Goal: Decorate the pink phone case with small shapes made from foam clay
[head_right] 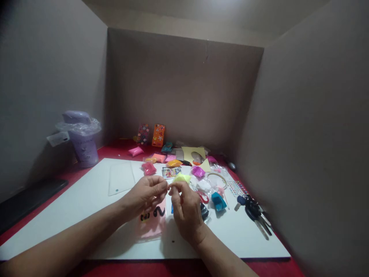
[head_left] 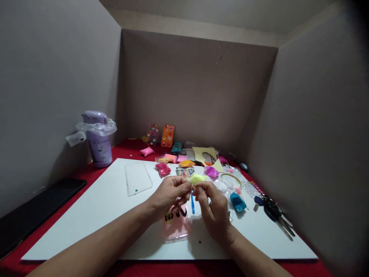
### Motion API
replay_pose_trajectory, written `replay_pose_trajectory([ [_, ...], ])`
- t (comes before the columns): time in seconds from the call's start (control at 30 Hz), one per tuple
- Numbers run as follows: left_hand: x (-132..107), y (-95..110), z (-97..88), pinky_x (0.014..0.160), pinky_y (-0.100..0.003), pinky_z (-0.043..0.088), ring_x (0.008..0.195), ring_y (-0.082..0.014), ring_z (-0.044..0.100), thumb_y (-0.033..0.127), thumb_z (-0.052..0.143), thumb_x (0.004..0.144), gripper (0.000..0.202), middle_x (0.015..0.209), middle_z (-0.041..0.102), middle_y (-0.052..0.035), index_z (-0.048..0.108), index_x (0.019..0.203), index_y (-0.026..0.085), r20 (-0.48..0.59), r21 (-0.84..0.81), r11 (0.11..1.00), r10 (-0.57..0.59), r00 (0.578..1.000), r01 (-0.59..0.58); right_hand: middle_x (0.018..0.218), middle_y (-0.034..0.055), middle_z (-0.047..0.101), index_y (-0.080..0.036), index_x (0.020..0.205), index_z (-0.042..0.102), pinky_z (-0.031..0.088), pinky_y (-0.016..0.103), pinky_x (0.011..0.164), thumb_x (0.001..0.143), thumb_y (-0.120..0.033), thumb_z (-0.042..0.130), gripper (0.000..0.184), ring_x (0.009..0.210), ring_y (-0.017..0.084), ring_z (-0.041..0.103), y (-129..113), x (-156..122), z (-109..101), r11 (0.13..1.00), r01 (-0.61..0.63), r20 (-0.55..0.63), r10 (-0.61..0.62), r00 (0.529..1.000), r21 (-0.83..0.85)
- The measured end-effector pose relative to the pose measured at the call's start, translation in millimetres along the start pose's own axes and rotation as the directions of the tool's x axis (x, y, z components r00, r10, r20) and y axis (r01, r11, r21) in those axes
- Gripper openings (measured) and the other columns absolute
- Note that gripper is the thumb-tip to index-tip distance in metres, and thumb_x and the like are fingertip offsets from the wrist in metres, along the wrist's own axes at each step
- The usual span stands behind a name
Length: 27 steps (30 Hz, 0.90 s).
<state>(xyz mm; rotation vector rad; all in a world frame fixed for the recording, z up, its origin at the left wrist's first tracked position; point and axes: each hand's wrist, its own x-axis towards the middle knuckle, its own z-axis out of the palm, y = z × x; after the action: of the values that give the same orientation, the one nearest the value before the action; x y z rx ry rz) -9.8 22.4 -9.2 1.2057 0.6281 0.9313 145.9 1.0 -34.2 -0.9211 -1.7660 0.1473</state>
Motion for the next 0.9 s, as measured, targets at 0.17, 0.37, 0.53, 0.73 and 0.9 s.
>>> replay_pose_trajectory([
  [0.17,0.7,0.8,-0.6,0.025,-0.011,0.022,0.032,-0.0024,0.034,0.039,0.07,0.074,0.032,0.05,0.05,0.0056,0.049,0.071,0.016,-0.019,-0.017,1.0,-0.009,1.0,0.009,0.071,-0.001,0.057,-0.018,0.084,0.056,0.038,0.025,0.053,0.089,-0.02,0.05,0.008,0.054,0.01,0.049,0.1,0.2,0.5,1.0,0.019,-0.008,-0.02,1.0,-0.023],
  [0.37,0.2,0.7,1.0,0.026,-0.011,0.021,0.032,-0.0019,0.032,0.049,0.06,0.08,0.037,0.049,0.049,0.005,0.052,0.07,0.014,-0.027,0.007,1.0,-0.021,0.999,0.022,0.079,0.002,0.06,-0.019,0.094,0.058,0.04,0.026,0.057,0.089,-0.016,0.048,0.011,0.064,0.013,0.054,-2.2,0.9,-0.1,0.999,0.051,-0.012,-0.051,0.999,0.02],
  [0.53,-0.1,2.2,1.8,0.027,-0.012,0.016,0.03,-0.001,0.028,0.052,0.061,0.078,0.041,0.045,0.046,0.0056,0.051,0.066,0.014,-0.045,0.057,0.997,-0.046,0.998,0.048,0.079,0.0022,0.06,-0.018,0.097,0.06,0.043,0.027,0.061,0.087,-0.015,0.053,0.012,0.066,0.013,0.054,-4.5,3.7,0.6,0.995,0.087,0.028,-0.088,0.996,0.058],
  [0.73,0.1,2.3,0.1,0.027,-0.013,0.013,0.03,-0.001,0.024,0.05,0.069,0.071,0.043,0.039,0.042,0.0065,0.05,0.058,0.014,-0.065,0.061,0.997,-0.031,0.997,0.035,0.077,0.0023,0.058,-0.019,0.088,0.061,0.043,0.026,0.058,0.085,-0.01,0.056,0.011,0.069,0.013,0.054,-2.2,4.5,2.9,0.982,0.122,-0.028,-0.119,0.993,0.143],
  [0.9,1.2,3.7,-0.4,0.028,-0.014,0.011,0.029,-0.0005,0.024,0.051,0.071,0.068,0.044,0.039,0.042,0.0062,0.052,0.056,0.013,-0.111,0.068,0.997,-0.018,0.994,0.025,0.08,0.0027,0.056,-0.02,0.087,0.061,0.041,0.025,0.053,0.085,-0.011,0.056,0.01,0.068,0.013,0.053,-3.4,4.3,2.0,0.982,0.079,-0.031,-0.075,0.997,0.174],
])
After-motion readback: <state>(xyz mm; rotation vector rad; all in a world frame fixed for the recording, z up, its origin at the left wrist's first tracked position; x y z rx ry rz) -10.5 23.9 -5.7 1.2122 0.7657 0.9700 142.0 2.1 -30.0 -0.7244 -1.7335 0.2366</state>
